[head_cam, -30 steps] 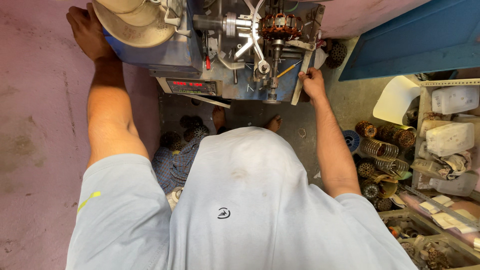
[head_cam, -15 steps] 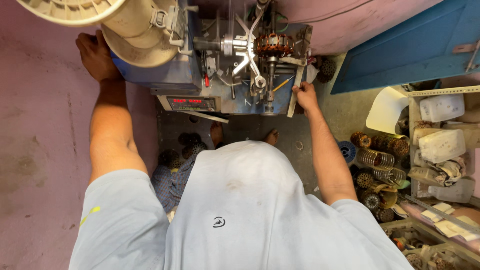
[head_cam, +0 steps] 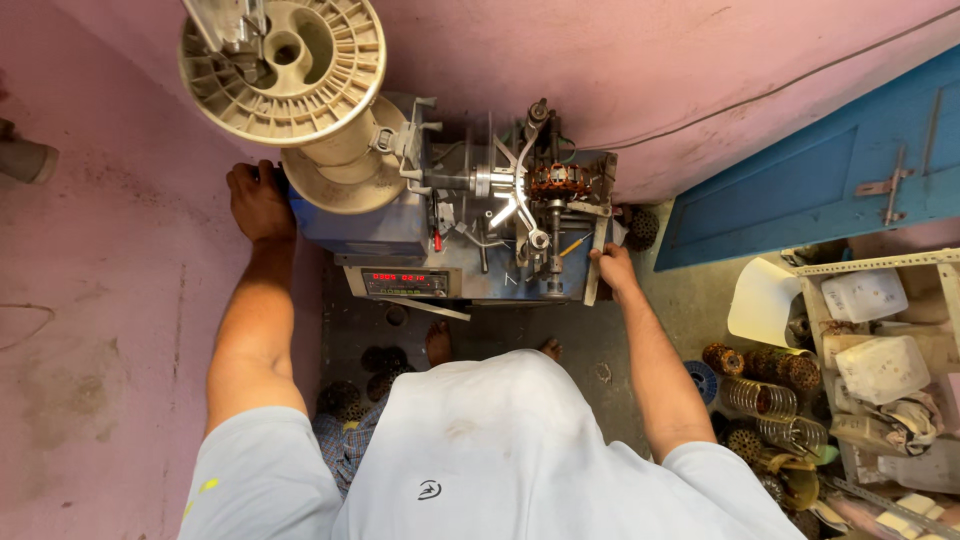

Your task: The person assembles a small electrical component by hand, inserting and adjusting copper wire coils and metal parts on a workbench. They repeatedly manipulate the component and use a small metal tool to adjust parts while standing in a workshop.

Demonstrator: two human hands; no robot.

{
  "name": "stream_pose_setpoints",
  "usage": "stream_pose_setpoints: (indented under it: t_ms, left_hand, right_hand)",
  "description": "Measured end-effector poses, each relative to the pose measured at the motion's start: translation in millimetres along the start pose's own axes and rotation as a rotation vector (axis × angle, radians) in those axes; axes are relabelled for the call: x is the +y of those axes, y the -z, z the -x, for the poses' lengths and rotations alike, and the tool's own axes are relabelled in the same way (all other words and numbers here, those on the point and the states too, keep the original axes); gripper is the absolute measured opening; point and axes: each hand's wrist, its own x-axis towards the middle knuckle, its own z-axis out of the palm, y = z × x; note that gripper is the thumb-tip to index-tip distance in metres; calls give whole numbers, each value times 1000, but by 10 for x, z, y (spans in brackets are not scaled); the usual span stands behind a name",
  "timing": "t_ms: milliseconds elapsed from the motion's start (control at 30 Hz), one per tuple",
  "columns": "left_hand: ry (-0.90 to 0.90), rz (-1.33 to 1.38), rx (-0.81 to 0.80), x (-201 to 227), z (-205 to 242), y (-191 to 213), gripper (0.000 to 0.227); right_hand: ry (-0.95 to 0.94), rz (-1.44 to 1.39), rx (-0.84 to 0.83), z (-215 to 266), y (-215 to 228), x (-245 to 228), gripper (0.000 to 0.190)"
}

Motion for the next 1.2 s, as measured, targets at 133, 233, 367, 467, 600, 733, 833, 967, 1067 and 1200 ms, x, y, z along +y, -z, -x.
stream_pose_setpoints:
  t_ms: [133, 233, 367, 467, 600, 733, 833, 967, 1067, 1200]
  left_hand:
    - [42, 45, -16, 34, -52, 57, 11]
    - [43, 64, -31, 12, -43, 93, 9]
    - [7, 48, 3, 9, -64, 100, 11]
    - [34, 91, -5, 7, -87, 116, 8]
    - [19, 76, 40, 3, -84, 112, 8]
    - [35, 96, 31, -9, -77, 102, 8]
    - [51, 113, 20, -14, -78, 100, 9]
    - [75, 107, 37, -13, -42, 80, 20]
    - [95, 126, 42, -17, -33, 45, 21]
    - [130, 136, 3, -25, -21, 13, 22]
  right_hand:
    - [10, -1, 70, 10, -58, -20, 41]
    - [95, 166, 200, 74, -189, 14, 42]
    - [304, 370, 470, 199, -406, 37, 43]
    - [285, 442, 605, 274, -542, 7, 43]
    - [251, 544, 612, 308, -609, -15, 55]
    - [258, 573, 620, 316, -610, -17, 55]
    - [279, 579, 632, 318, -620, -24, 54]
    - [257, 575, 628, 333, -634, -14, 52]
    - [258, 587, 621, 321, -643, -18, 52]
    - [210, 592, 605, 316, -649, -10, 52]
